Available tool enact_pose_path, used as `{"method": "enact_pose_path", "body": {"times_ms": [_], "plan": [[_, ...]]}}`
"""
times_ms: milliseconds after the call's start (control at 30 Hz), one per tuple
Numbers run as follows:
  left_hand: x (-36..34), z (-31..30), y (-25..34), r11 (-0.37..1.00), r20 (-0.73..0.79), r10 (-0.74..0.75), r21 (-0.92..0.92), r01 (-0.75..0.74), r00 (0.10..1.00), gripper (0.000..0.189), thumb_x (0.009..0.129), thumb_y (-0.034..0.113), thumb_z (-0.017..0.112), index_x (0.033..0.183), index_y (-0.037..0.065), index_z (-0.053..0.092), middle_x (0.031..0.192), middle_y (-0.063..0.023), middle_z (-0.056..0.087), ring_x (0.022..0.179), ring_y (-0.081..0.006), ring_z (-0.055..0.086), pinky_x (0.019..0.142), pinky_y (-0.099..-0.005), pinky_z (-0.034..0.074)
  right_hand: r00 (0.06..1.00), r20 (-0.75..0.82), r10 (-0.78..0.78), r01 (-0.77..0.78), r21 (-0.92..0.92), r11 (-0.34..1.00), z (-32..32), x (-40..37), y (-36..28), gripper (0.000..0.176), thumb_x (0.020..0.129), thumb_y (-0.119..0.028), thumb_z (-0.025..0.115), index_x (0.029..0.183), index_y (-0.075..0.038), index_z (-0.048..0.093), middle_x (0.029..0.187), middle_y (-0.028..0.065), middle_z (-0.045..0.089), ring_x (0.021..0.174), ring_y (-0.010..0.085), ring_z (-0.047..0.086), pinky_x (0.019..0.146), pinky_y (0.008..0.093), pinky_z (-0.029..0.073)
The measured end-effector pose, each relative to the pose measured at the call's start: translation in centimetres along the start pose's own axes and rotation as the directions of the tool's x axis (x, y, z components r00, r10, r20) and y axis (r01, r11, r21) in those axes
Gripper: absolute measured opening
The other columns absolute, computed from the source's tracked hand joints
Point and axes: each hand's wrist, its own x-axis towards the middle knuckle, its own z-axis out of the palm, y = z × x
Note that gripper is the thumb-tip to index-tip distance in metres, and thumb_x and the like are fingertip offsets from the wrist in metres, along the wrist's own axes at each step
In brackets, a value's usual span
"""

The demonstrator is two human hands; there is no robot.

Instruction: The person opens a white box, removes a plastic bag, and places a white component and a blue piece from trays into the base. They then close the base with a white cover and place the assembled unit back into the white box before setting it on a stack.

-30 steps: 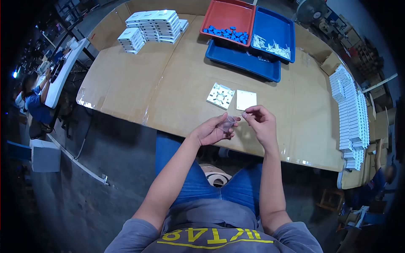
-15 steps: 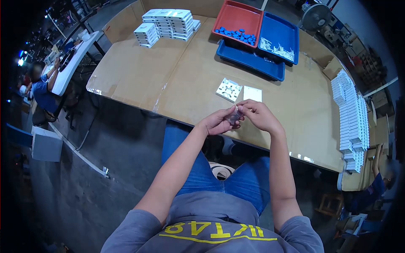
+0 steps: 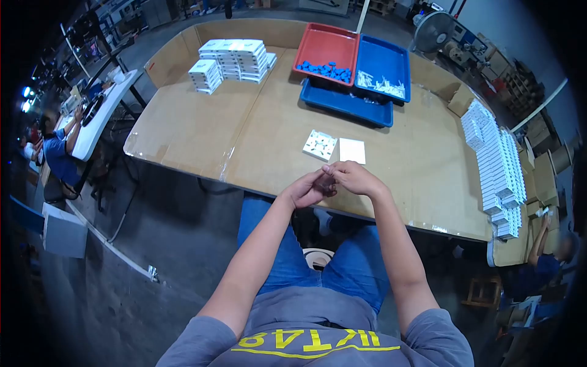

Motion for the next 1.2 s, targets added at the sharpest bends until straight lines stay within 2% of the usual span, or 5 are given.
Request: {"method": "enact_pose_path", "body": {"times_ms": [400, 500, 700, 833, 1200], "plan": [[-0.5, 0.7, 0.3, 0.984, 0.044, -0.028, -0.173, 0.035, 0.999, 0.062, 0.112, 0.048, 0.044, 0.149, -0.001, 0.05, 0.115, -0.0062, 0.066, 0.094, -0.0166, 0.062, 0.092, -0.0341, 0.052, 0.804, -0.585, -0.107, 0.094, -0.052, 0.994, -15.5, 8.3, 9.9, 0.022, 0.099, -0.017, 0.068, 0.108, 0.001, 0.076, 0.094, 0.0113, 0.079, 0.088, 0.0189, 0.072, 0.08, 0.0373, 0.056], [-0.1, 0.4, 0.4, 0.98, 0.036, -0.042, -0.194, 0.048, 0.998, 0.063, 0.112, 0.05, 0.043, 0.149, 0.0, 0.049, 0.117, -0.007, 0.064, 0.094, -0.0182, 0.059, 0.095, -0.0382, 0.05, 0.674, -0.706, -0.218, -0.058, -0.346, 0.937, -18.9, 11.1, 8.2, 0.018, 0.095, -0.014, 0.067, 0.107, -0.004, 0.078, 0.094, 0.0158, 0.077, 0.089, 0.0283, 0.075, 0.079, 0.0415, 0.057], [0.8, 1.2, 1.1, 0.943, 0.013, -0.06, -0.329, 0.061, 0.998, 0.062, 0.112, 0.048, 0.044, 0.149, -0.001, 0.05, 0.118, -0.0076, 0.065, 0.095, -0.0186, 0.06, 0.094, -0.0373, 0.051, 0.686, -0.647, -0.334, -0.256, -0.643, 0.722, -24.4, 18.6, 9.4, 0.02, 0.092, -0.011, 0.062, 0.103, -0.011, 0.079, 0.099, 0.0196, 0.076, 0.095, 0.0395, 0.073, 0.085, 0.0503, 0.058], [0.9, 1.2, 1.1, 0.942, -0.006, -0.1, -0.322, 0.092, 0.995, 0.062, 0.112, 0.049, 0.044, 0.148, -0.001, 0.05, 0.12, -0.0079, 0.064, 0.095, -0.0184, 0.059, 0.094, -0.0385, 0.049, 0.797, -0.549, -0.251, -0.355, -0.763, 0.54, -26.6, 21.6, 10.6, 0.019, 0.092, -0.014, 0.064, 0.102, -0.013, 0.079, 0.103, 0.0153, 0.076, 0.104, 0.035, 0.071, 0.089, 0.0493, 0.056], [1.1, 1.0, 1.3, 0.936, -0.02, -0.123, -0.334, 0.11, 0.992, 0.062, 0.113, 0.049, 0.042, 0.149, 0.0, 0.051, 0.122, -0.0063, 0.064, 0.096, -0.0182, 0.061, 0.096, -0.0389, 0.05, 0.888, -0.414, -0.2, -0.21, -0.752, 0.624, -29.5, 23.9, 12.7, 0.014, 0.086, -0.013, 0.07, 0.098, -0.01, 0.077, 0.097, 0.0176, 0.077, 0.094, 0.0385, 0.073, 0.081, 0.0486, 0.057]]}}
